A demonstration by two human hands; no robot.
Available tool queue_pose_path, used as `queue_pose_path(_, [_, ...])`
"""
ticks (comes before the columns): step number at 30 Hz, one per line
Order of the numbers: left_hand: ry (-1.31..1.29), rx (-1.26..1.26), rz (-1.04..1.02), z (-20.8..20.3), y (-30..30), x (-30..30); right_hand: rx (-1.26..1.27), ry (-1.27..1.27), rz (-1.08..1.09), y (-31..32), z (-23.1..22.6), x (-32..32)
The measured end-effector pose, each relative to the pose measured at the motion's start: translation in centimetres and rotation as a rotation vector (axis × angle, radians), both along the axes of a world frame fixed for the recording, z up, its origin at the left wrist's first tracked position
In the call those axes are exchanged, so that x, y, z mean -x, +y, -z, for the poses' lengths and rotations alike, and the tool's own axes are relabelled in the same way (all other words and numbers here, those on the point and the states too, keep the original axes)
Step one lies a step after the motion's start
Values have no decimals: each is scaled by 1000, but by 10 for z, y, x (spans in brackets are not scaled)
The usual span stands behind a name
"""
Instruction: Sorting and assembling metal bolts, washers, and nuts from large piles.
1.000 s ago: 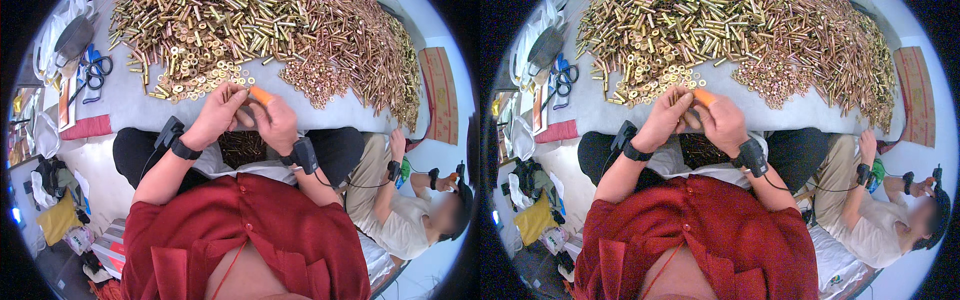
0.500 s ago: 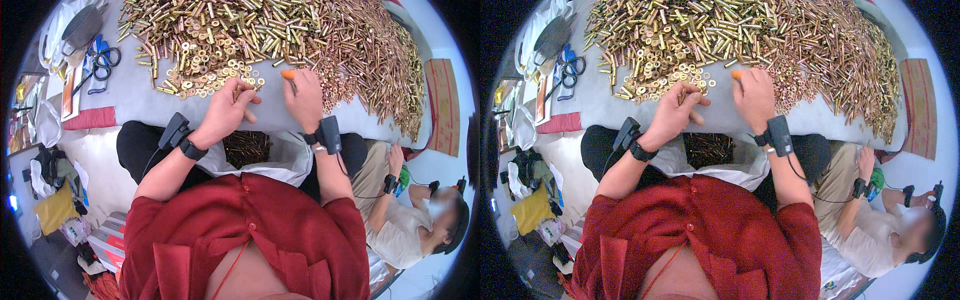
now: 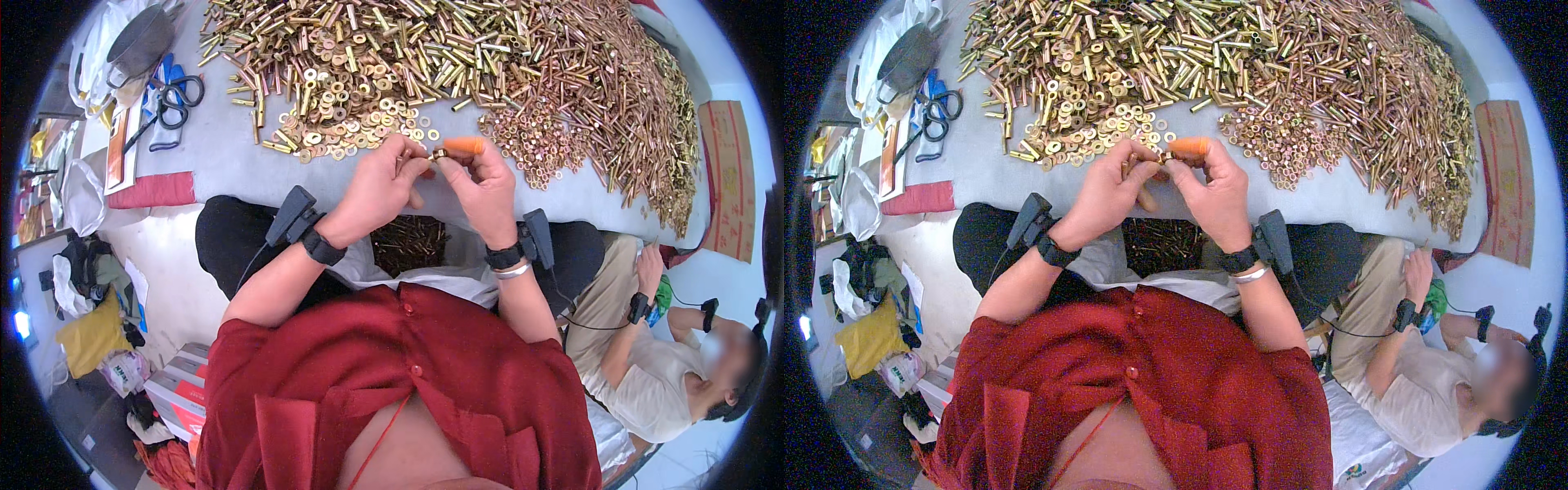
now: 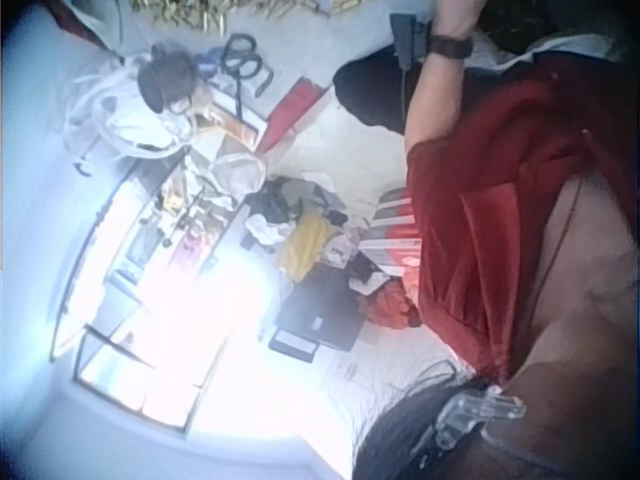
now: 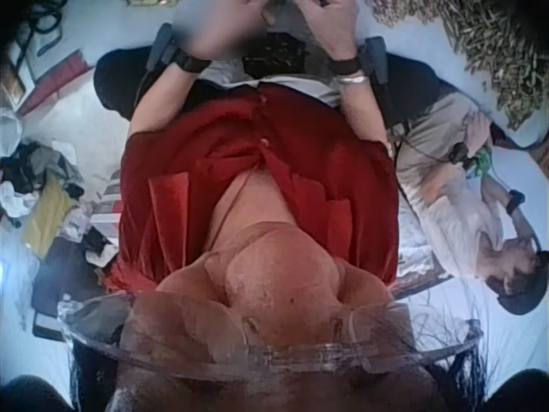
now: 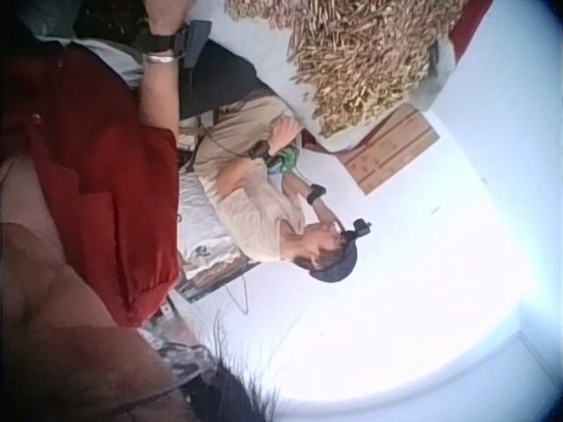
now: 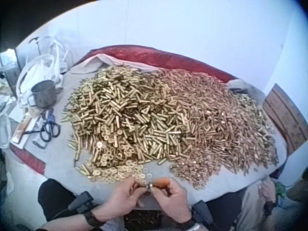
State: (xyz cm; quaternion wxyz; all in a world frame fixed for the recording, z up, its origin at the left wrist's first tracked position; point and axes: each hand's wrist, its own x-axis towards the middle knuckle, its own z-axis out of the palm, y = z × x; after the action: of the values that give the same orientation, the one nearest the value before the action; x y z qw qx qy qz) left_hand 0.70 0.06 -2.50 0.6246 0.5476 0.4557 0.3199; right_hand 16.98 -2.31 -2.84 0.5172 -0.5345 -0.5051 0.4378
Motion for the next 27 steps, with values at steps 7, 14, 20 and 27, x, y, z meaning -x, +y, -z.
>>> queue_pose_path(7, [45, -33, -16, 2, -3, 0, -106, -421, -115, 3, -22, -9])
queue_pose_path(14, [96, -315, -54, 9, -2, -4, -322, -706, -184, 17, -27, -14])
queue_pose_path(20, [65, -207, -39, 5, -1, -2, -307, -660, -175, 19, -23, -10])
queue_pose_path(27, [-169, 52, -61, 5, 0, -3, -189, -575, -53, 16, -24, -5])
